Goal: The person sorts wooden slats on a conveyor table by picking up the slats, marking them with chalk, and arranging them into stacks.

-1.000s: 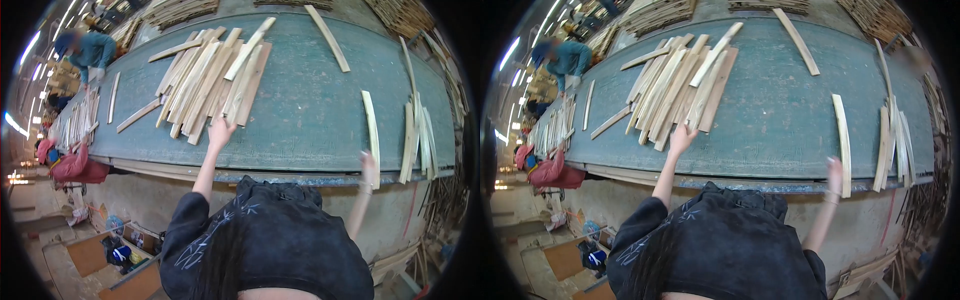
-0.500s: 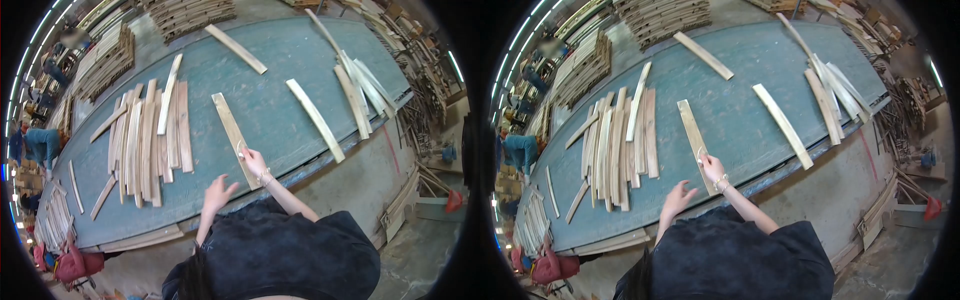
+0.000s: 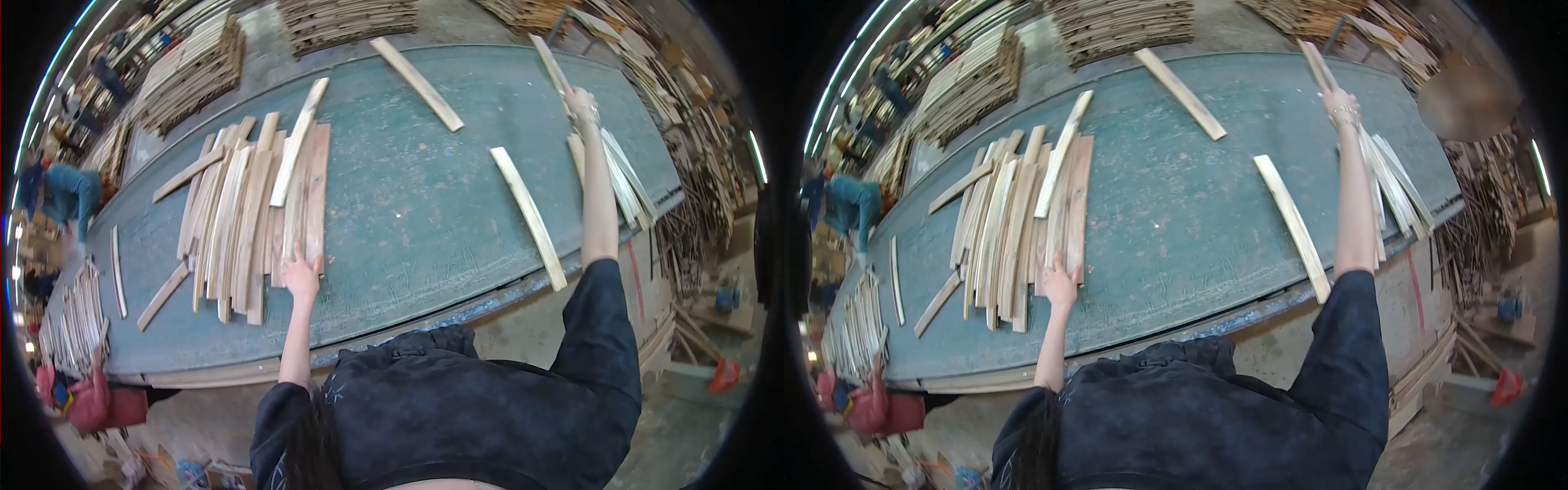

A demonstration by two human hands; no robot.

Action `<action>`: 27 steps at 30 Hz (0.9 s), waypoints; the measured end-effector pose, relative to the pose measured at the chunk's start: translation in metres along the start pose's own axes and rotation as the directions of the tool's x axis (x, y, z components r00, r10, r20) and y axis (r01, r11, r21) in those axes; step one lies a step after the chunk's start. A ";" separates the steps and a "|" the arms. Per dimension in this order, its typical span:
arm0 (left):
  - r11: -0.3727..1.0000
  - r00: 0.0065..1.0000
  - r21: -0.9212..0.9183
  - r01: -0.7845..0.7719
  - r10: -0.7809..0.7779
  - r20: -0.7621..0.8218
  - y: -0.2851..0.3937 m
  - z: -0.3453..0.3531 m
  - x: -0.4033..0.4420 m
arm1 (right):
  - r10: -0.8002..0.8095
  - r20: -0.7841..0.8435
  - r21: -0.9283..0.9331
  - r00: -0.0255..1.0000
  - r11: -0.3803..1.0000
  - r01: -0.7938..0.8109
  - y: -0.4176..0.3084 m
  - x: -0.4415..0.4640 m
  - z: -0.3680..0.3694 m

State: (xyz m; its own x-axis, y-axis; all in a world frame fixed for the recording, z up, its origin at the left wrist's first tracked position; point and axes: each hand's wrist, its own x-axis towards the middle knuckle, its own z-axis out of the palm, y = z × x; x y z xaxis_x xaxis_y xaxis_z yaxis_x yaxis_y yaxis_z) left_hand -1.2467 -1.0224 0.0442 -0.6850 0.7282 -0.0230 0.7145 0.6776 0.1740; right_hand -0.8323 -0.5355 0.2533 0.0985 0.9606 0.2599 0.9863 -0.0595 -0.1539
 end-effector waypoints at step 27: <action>-0.135 0.660 -0.795 0.592 0.647 0.382 0.013 -0.090 -0.049 | -0.793 0.608 0.096 0.037 0.027 -0.995 -0.186 -0.427 0.056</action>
State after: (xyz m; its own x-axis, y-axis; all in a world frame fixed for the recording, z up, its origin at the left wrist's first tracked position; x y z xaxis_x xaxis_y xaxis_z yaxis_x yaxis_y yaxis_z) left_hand -1.2165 -1.0587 0.1361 0.0646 0.9583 -0.2785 -0.6146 0.2581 0.7454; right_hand -1.0653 -0.9192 0.1174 -0.8592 0.2479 -0.4476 -0.0838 -0.9312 -0.3548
